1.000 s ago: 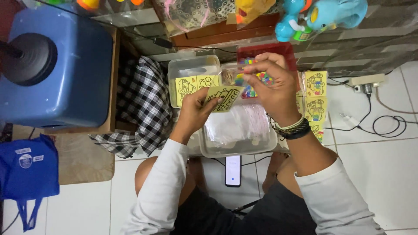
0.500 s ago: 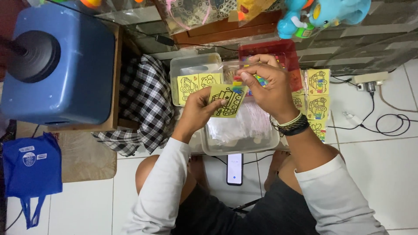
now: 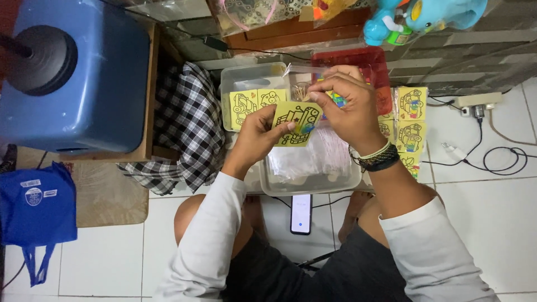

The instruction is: Packing sand art cards and colored sand packets into plastic sleeves to create kits.

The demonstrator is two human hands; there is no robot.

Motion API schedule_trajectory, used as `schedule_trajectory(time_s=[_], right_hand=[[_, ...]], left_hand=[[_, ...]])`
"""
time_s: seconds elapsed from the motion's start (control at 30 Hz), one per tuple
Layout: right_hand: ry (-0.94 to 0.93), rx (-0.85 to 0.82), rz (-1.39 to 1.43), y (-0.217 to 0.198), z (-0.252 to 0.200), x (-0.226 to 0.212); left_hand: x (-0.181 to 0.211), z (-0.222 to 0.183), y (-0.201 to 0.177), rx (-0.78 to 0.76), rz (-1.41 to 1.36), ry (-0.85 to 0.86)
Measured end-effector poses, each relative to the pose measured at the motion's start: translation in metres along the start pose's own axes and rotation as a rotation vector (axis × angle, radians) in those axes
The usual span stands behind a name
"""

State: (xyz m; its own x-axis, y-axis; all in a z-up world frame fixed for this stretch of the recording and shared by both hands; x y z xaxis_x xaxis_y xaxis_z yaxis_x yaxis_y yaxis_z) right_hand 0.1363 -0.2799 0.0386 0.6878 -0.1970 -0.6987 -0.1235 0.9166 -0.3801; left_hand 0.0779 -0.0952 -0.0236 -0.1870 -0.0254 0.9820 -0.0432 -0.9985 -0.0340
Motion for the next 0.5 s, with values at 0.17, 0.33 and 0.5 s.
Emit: schedule_trajectory(time_s=[0.17,0.33,0.5], right_hand=[[-0.007,0.013,0.006,0.0,0.004,-0.008],[-0.009,0.01,-0.002,0.004,0.005,-0.007],[0.099,-0.017,-0.03,0.009,0.009,-0.011]], left_hand=[[0.022,0.002,0.003,0.016,0.031,0.036],[0.015,-0.002,-0.006,0.008,0.093,0.034],[0.001,0.001,-0.026,0.06,0.289,-0.079]])
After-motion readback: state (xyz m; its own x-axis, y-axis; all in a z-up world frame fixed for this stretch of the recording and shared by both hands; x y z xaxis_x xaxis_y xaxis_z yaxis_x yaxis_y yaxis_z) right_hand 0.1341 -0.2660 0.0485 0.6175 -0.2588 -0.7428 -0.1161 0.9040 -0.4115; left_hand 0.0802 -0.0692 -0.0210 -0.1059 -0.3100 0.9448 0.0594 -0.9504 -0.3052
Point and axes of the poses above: each hand's wrist, its own z-axis towards the middle knuckle, its own y-axis out of the palm, x = y × z, the point moved 6 cm from there along z, towards the middle knuckle, and after that the axes turned 3 degrees about y, right-handed, at the moved point
